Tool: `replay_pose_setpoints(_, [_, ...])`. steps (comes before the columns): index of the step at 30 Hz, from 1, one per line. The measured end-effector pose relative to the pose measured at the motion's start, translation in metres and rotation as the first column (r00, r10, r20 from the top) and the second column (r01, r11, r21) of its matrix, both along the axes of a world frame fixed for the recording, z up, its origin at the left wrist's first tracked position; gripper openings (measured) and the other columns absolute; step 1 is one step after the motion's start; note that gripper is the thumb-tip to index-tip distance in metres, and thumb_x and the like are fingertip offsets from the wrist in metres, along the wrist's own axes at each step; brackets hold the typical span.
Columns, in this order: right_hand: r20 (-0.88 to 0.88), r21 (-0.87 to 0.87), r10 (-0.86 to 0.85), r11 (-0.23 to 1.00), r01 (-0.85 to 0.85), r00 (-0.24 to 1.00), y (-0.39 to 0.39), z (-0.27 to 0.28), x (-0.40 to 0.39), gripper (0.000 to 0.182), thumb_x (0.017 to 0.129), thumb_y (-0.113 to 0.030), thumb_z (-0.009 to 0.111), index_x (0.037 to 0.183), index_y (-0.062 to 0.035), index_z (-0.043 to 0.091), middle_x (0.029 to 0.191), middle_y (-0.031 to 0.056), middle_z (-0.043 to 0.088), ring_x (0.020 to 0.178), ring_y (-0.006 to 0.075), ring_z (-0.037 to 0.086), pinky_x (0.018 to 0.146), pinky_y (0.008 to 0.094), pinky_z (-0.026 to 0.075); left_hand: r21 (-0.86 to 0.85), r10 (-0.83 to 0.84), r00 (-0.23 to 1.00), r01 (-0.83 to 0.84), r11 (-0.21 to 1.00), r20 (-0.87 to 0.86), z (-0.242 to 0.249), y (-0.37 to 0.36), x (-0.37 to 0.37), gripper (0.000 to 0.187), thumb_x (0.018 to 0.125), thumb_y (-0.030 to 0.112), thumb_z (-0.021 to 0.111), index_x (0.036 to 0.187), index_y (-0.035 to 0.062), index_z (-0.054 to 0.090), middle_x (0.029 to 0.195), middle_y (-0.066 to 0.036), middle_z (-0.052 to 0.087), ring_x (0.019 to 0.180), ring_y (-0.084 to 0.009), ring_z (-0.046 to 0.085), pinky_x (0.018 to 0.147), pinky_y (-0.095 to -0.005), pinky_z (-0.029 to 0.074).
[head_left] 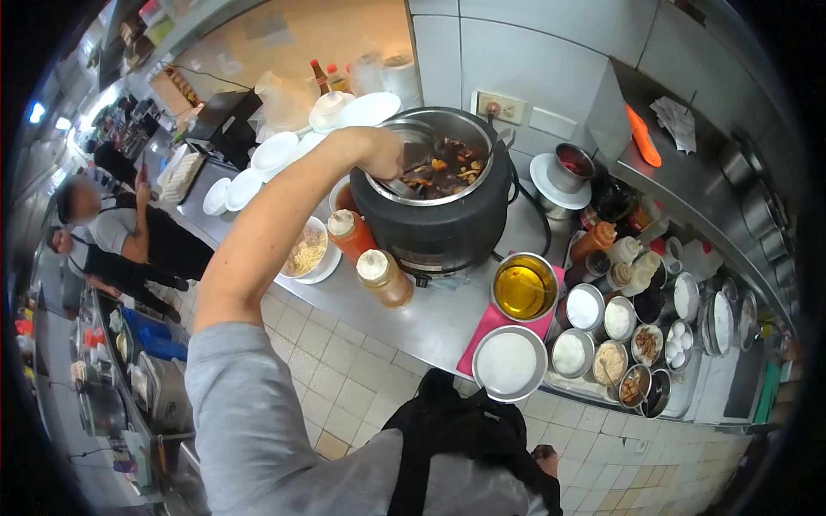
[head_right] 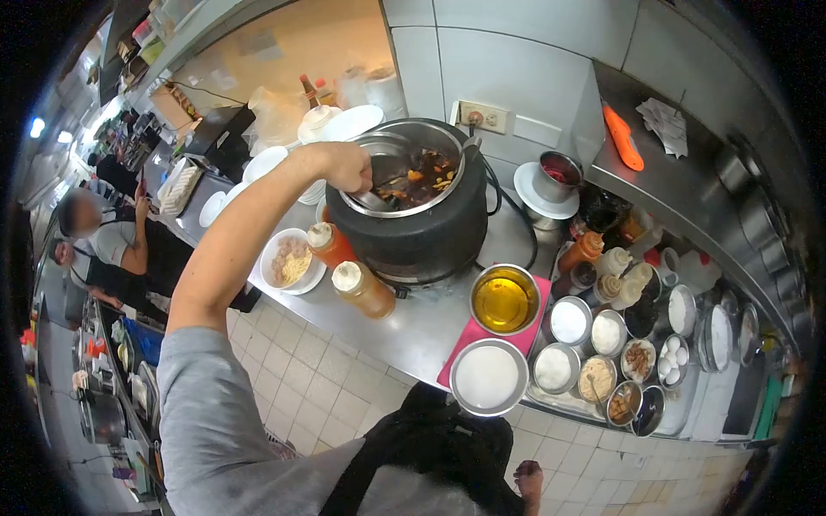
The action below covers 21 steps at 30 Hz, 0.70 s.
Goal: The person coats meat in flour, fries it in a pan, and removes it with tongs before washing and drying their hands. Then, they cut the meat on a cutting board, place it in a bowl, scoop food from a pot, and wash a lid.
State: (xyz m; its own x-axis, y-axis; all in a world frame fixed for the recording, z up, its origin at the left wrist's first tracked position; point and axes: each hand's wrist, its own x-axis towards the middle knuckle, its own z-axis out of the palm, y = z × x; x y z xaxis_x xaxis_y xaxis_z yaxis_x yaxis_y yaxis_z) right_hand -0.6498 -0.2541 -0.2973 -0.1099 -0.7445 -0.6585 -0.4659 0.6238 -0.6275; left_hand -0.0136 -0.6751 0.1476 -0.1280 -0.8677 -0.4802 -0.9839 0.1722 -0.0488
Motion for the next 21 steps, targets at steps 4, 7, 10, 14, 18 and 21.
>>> replay_pose_setpoints(4, [0.124, -0.033, -0.112, 0.993, 0.117, 0.986, -0.009, -0.009, -0.007, 0.005, 0.098, -0.004, 0.053, 0.099, -0.0013, 0.057, 0.079, 0.0059, 0.062, 0.065, 0.0159, 0.065, 0.054, 0.0284, 0.052, 0.095, 0.064, 0.994, -0.055, 0.994, -0.093, 0.003, 0.002, 0.013, 0.025, 0.086, 0.026, 0.064, 0.096, 0.0076, 0.077, 0.095, -0.01, 0.075, 0.092, -0.0225, 0.07, 0.081, -0.0372, 0.052])
replay_pose_setpoints(7, [0.125, -0.112, -0.076, 0.99, 0.091, 0.989, -0.023, 0.003, -0.009, 0.004, 0.098, -0.003, 0.053, 0.1, -0.0014, 0.057, 0.079, 0.0048, 0.062, 0.066, 0.0148, 0.065, 0.056, 0.0277, 0.052, 0.147, 0.029, 0.99, -0.008, 0.989, -0.141, 0.014, 0.014, 0.015, 0.038, 0.081, 0.022, 0.067, 0.116, 0.0065, 0.072, 0.109, -0.011, 0.074, 0.105, -0.0223, 0.068, 0.091, -0.0337, 0.053])
replay_pose_setpoints(10, [0.069, -0.164, -0.033, 0.985, 0.044, 0.997, -0.046, 0.038, 0.001, 0.005, 0.098, -0.002, 0.053, 0.1, -0.0017, 0.057, 0.078, 0.0038, 0.061, 0.066, 0.0142, 0.065, 0.057, 0.0273, 0.051, 0.152, -0.057, 0.987, 0.08, 0.985, -0.151, 0.016, 0.017, 0.026, 0.048, 0.078, 0.018, 0.069, 0.124, 0.0055, 0.067, 0.111, -0.013, 0.073, 0.105, -0.0244, 0.068, 0.091, -0.0343, 0.052])
replay_pose_setpoints(14, [0.011, -0.182, -0.016, 0.983, 0.018, 1.0, -0.057, 0.038, -0.002, 0.006, 0.097, -0.002, 0.054, 0.101, -0.0013, 0.058, 0.079, 0.0047, 0.064, 0.067, 0.0143, 0.065, 0.057, 0.0278, 0.051, 0.013, -0.195, 0.957, 0.202, 0.979, -0.213, 0.009, 0.026, 0.037, 0.041, 0.078, 0.013, 0.069, 0.119, 0.0064, 0.07, 0.108, -0.014, 0.073, 0.103, -0.0289, 0.068, 0.089, -0.037, 0.054])
replay_pose_setpoints(18, [0.06, -0.156, -0.065, 0.985, 0.073, 0.996, -0.053, 0.039, 0.015, 0.007, 0.097, -0.003, 0.055, 0.102, -0.0013, 0.058, 0.08, 0.0052, 0.064, 0.067, 0.0144, 0.065, 0.057, 0.0282, 0.051, -0.057, -0.3, 0.947, 0.296, 0.954, -0.111, 0.006, 0.034, 0.042, 0.029, 0.081, 0.01, 0.067, 0.109, 0.0085, 0.074, 0.104, -0.012, 0.074, 0.1, -0.0308, 0.069, 0.086, -0.0387, 0.054])
replay_pose_setpoints(21, [0.073, -0.125, -0.072, 0.989, 0.08, 0.995, -0.049, 0.033, 0.024, 0.008, 0.097, -0.003, 0.055, 0.104, -0.0012, 0.059, 0.08, 0.0053, 0.064, 0.067, 0.0144, 0.066, 0.057, 0.0281, 0.051, -0.186, -0.35, 0.937, 0.34, 0.922, -0.02, -0.002, 0.034, 0.049, 0.02, 0.083, 0.011, 0.067, 0.101, 0.0119, 0.075, 0.1, -0.01, 0.074, 0.095, -0.03, 0.07, 0.084, -0.0409, 0.055])
